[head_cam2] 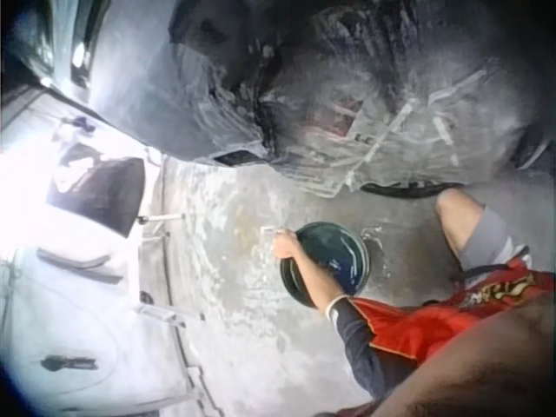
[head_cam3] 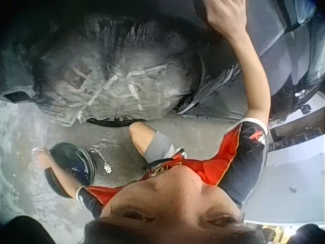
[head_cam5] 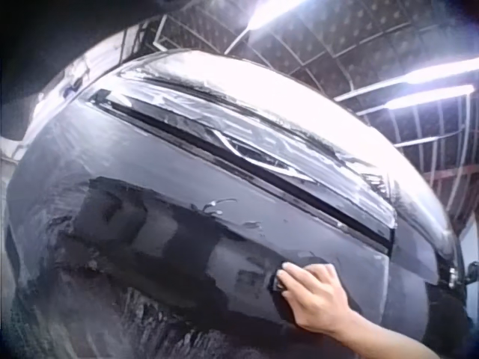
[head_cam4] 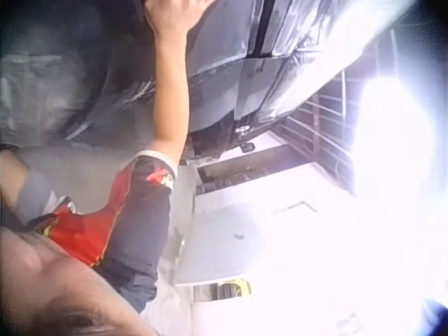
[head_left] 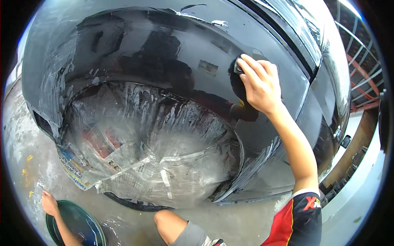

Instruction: Sanding the black body panel of a car above the wheel well using a sanding block and water.

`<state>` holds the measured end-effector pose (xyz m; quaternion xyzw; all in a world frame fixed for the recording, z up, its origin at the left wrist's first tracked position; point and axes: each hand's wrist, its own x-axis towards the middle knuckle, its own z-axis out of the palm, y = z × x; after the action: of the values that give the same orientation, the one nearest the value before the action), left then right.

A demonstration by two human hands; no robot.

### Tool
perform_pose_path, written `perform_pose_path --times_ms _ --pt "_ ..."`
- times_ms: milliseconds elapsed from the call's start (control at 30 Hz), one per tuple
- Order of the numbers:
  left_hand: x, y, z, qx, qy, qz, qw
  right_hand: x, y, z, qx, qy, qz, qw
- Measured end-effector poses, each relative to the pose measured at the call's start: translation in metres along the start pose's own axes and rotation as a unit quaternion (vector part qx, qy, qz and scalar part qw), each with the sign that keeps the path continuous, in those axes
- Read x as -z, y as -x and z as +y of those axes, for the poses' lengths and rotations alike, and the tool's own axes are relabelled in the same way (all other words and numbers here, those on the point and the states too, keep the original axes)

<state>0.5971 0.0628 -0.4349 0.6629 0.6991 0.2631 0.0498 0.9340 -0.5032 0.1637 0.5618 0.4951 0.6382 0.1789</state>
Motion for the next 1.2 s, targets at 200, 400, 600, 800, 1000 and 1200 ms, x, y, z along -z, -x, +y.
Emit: perform_pose_path --times_ms 200,400,600,800,1000,1200 --pt "0.0 0.001 -0.02 0.005 -0.029 0.027 0.999 0.003 0.059 0.007 -0.013 -0.007 -0.009 1.0" --pt "-0.004 -0.003 0.001 -0.011 -0.012 0.013 1.0 -0.037 -0.076 -0.026 0.06 0.016 0.102 0.993" --pt "-0.007 0.005 -0.018 -0.001 -0.025 0.058 0.998 -0.016 -0.006 0.002 0.031 -0.012 0.054 0.998" --pt "0.008 0.015 0.002 -0.042 -0.01 0.101 0.994 -0.03 -0.041 -0.019 0.017 -0.018 0.071 0.997" --pt "0.002 0.009 0.01 -0.026 -0.007 0.092 0.995 -0.087 -0.223 -0.106 0.155 -0.068 0.142 0.975" --pt "0.017 0.016 -0.011 -0.028 -0.006 0.096 0.995 -0.038 -0.08 -0.021 0.095 -0.047 0.057 0.993"
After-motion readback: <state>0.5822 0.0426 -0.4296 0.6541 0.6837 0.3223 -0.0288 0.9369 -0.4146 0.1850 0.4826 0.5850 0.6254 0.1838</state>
